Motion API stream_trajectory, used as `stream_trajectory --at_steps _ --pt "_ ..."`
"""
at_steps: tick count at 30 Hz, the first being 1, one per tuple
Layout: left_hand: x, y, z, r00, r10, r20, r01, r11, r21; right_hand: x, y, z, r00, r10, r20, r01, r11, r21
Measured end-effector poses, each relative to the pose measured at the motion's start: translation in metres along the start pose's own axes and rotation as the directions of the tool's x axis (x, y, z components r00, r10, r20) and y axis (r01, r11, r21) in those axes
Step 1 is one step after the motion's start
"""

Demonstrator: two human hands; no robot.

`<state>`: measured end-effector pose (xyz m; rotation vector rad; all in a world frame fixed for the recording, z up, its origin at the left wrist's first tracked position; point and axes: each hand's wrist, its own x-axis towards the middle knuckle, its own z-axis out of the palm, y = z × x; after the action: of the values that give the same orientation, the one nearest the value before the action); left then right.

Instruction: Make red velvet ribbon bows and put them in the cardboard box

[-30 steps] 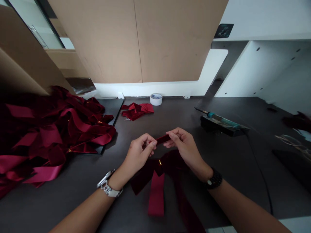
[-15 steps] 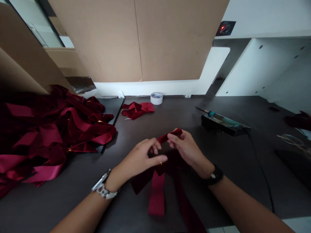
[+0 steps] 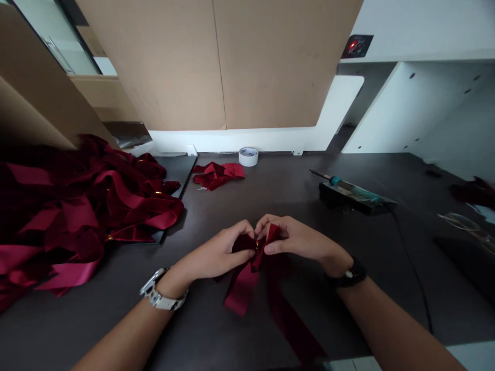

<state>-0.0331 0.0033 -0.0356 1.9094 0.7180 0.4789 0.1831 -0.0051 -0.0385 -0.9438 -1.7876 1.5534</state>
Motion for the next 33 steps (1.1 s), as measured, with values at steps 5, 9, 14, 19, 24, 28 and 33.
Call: stream_trajectory --at_steps 5,9,14,19,24,28,33 --pt "0.0 0.003 0.002 0.998 -0.041 0.042 0.041 0.999 0.013 -0.001 0.0 0.001 1.0 -0.015 -0.023 0.01 0.984 -0.178" --pt "0.001 0.001 0.004 0.997 -0.051 0.057 0.052 0.998 -0.023 0.0 -0.002 0.005 1.0 -0.007 -0.021 0.002 0.972 -0.235" --pt "0.003 -0.001 0.007 0.99 -0.125 0.07 0.137 0.968 -0.21 0.002 0.001 0.009 0.999 0.001 -0.053 -0.015 0.964 -0.266" --pt "0.005 -0.006 0.008 0.977 -0.196 0.085 0.212 0.935 -0.286 0.002 0.0 0.012 0.996 0.028 -0.084 -0.052 0.955 -0.292" --pt "0.007 -0.015 0.01 0.991 -0.124 0.043 0.131 0.961 -0.244 0.003 -0.003 0.012 0.995 0.024 -0.101 -0.056 0.945 -0.324" --pt "0.007 -0.017 0.009 0.99 -0.141 0.01 0.139 0.96 -0.243 0.004 0.0 0.012 0.993 0.052 -0.102 -0.078 0.961 -0.267" --pt "0.008 -0.015 0.006 0.987 -0.163 -0.01 0.155 0.951 -0.267 0.005 0.003 0.016 0.98 0.025 -0.196 -0.098 0.924 -0.369"
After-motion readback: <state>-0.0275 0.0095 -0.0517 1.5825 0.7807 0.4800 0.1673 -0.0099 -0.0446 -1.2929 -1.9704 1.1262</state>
